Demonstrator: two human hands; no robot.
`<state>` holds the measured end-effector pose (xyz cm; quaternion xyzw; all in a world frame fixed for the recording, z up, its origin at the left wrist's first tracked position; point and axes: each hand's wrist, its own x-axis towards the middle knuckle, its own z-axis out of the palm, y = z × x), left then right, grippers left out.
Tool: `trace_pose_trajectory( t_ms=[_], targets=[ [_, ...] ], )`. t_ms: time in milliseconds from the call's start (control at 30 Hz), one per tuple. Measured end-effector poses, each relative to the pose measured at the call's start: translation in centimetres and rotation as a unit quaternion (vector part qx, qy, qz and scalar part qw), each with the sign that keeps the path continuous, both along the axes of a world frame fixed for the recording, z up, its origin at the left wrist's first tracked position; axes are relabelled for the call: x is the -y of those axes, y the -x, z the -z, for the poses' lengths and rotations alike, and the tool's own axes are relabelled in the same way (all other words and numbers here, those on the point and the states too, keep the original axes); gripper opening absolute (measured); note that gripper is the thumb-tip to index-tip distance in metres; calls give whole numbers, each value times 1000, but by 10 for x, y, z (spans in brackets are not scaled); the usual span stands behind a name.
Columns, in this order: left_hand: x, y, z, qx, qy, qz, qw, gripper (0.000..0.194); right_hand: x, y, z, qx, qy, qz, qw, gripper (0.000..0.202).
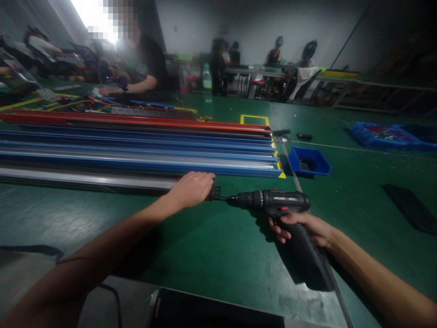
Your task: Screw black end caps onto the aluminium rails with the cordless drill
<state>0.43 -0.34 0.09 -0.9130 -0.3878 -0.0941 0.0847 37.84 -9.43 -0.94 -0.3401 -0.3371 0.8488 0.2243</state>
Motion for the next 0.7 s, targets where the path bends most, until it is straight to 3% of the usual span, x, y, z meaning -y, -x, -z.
trace_pose_trajectory(
  t_ms=[700],
  targets=[
    [-1, 1, 1, 11, 1, 0, 1000, 48, 2, 4, -5, -3, 6, 13, 1000, 29]
  ],
)
